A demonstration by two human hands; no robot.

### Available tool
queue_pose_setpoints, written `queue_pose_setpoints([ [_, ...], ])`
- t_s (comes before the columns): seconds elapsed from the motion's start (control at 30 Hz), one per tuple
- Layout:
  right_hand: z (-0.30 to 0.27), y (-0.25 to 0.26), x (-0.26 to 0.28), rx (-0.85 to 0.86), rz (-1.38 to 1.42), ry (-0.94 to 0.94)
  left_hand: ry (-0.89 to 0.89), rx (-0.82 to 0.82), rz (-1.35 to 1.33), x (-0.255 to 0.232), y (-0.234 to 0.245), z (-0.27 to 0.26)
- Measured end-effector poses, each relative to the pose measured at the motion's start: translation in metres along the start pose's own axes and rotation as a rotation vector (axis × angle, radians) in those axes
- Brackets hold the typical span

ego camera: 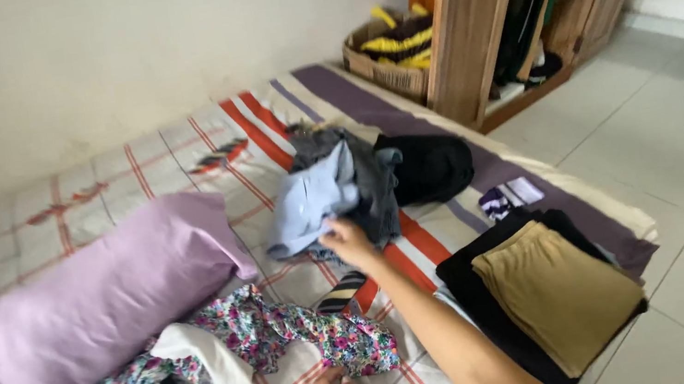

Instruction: The person folds several garments on a bed, including a black top, a light blue shirt, dark gray shorts, and blue jeans. Each item is smoothed, folded into a compact rectangle, and placed in a neat stack.

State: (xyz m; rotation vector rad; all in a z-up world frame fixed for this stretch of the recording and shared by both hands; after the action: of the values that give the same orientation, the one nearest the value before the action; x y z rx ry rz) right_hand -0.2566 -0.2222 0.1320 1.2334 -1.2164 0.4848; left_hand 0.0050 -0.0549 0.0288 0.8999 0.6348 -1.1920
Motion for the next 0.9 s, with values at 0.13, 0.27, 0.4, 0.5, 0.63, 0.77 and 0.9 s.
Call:
queue_pose_setpoints([
  [0.13, -0.158, -0.002, 0.051, 0.079, 0.037, 0.041, 0.353, -0.049, -0.369, 0.035, -0.001, -0.015],
  [0.27, -0.302, -0.021, -0.019, 0.235, 0.249, 0.095, -0.215, -0.307, 0.35, -0.043, 0.057, -0.053],
  [0.4, -0.415, -0.017, -0.093, 0.292, 0.282, 0.06, -0.26, -0.093, 0.726, -0.098, 0.101, -0.12],
  [0.5, -0.442, 0.017, -0.088, 0.219, 0.343, 0.255, -0.453, 0.085, 0.849, -0.082, 0.126, -0.15],
  [0.63, -0.505, 0.069, -0.005, 0.192, 0.276, 0.355, -0.435, -0.155, 0.944, -0.16, 0.198, -0.135],
  [0.77, -0.559, 0.091, 0.055, -0.004, 0.129, 0.691, -0.569, -0.494, 0.727, -0.281, 0.277, -0.123],
  [0.9, -0.588, 0.099, 0.083, -0.135, -0.038, 0.919, -0.771, -0.668, 0.577, -0.371, 0.328, -0.121],
])
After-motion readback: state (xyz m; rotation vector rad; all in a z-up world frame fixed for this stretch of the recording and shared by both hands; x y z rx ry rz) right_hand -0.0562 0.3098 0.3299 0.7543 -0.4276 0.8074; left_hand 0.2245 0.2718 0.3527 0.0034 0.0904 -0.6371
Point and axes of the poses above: each hand's wrist, its own z-axis towards the middle knuckle, its own y-axis out of the back of the hand, x = y × z, the point moved 6 cm from there along z, towards the middle knuckle, and after that the axes turned 6 degrees about -y, right-handed, at the moved point
